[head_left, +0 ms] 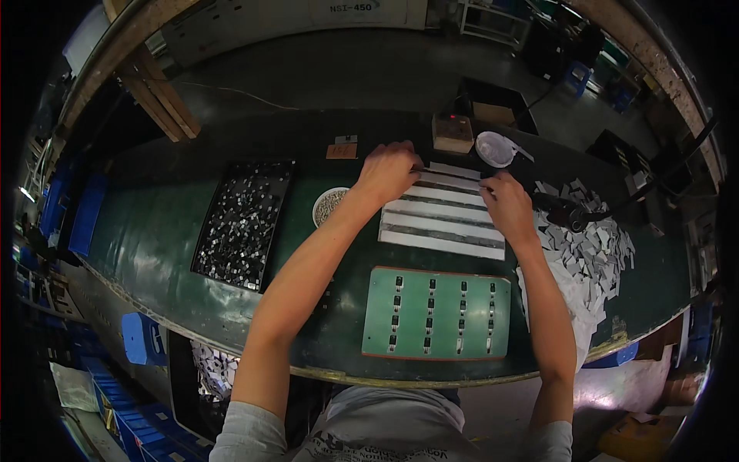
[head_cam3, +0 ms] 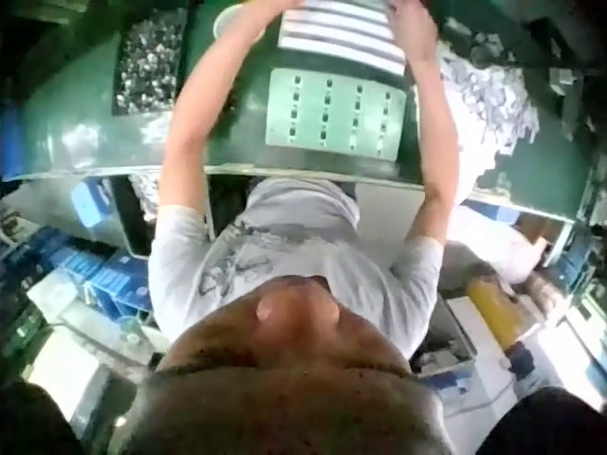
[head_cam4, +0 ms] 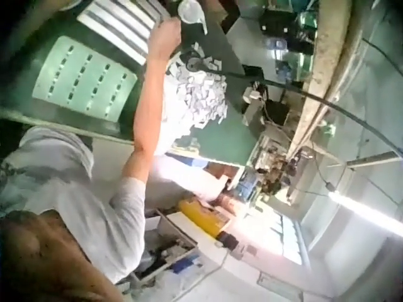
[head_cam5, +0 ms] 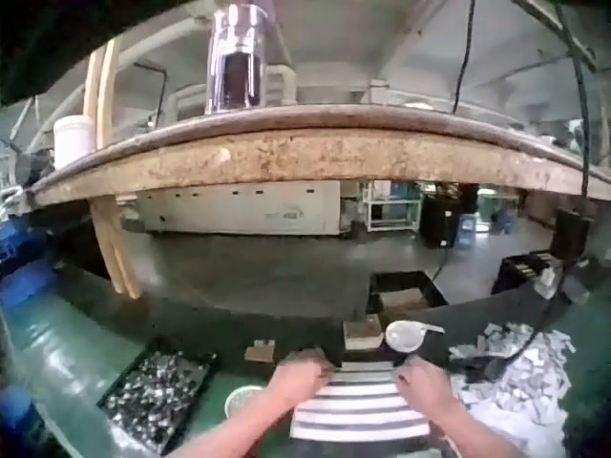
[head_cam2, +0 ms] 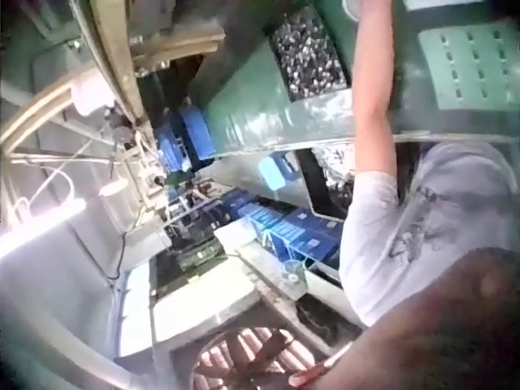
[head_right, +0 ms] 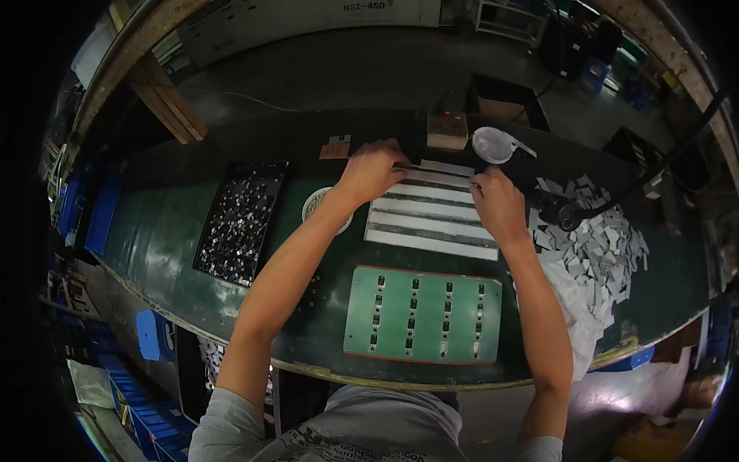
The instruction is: The person assembles electronic components onto a circuit board, securing them with screws using an electric screwdriver.
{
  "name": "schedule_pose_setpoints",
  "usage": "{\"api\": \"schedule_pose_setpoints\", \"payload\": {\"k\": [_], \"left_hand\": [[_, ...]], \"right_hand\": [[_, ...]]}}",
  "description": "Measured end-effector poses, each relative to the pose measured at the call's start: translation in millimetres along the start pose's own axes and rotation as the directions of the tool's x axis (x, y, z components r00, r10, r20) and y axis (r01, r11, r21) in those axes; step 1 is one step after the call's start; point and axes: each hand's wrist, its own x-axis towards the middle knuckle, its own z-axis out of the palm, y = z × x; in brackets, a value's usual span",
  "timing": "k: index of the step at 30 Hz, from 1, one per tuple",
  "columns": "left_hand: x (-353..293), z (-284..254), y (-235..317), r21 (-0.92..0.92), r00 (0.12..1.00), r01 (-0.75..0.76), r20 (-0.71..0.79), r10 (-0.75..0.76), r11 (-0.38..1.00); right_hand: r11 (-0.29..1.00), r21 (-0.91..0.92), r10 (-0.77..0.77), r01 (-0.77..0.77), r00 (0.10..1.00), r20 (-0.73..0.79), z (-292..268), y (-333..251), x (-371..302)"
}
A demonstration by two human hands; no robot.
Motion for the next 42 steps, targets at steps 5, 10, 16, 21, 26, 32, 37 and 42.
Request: {"api": "schedule_pose_setpoints", "payload": {"k": [5,10,16,21,26,32,37,42], "left_hand": [[33.8,30.9,-4.4,0.075,0.992,0.025,0.124,-0.035,0.997],[41.1,35.7,-9.1,0.140,0.982,0.047,0.175,-0.071,0.989],[48.0,36.3,-7.5,0.128,0.976,0.042,0.207,-0.068,0.991],[51.3,39.4,-4.8,0.142,0.979,0.048,0.187,-0.074,0.989],[46.3,45.2,-9.4,0.172,0.989,-0.026,0.146,0.000,0.985],[40.1,49.3,-8.6,0.201,0.992,-0.108,0.086,0.092,0.974],[27.6,45.2,0.2,0.125,0.995,-0.094,-0.029,0.099,0.988],[-22.7,20.0,68.3,-0.261,0.996,-0.086,-0.036,0.080,0.961]], "right_hand": [[0.987,-0.156,0.048,-0.040,0.998,0.049,28.7,43.7,26.1],[0.989,-0.149,-0.013,0.018,0.999,0.036,34.7,55.5,31.6],[0.989,-0.136,-0.043,0.048,0.998,0.042,39.2,59.6,37.6],[0.990,-0.111,-0.088,0.090,0.996,0.026,43.1,63.7,39.5],[0.996,-0.071,-0.053,0.057,0.997,0.058,44.2,60.6,40.4],[0.986,0.160,0.034,-0.038,0.999,0.030,35.5,66.7,38.3],[0.962,0.268,0.051,-0.053,0.999,0.015,12.8,45.0,19.1],[0.902,0.398,0.106,-0.167,0.979,0.172,-32.4,10.4,-39.1]]}}
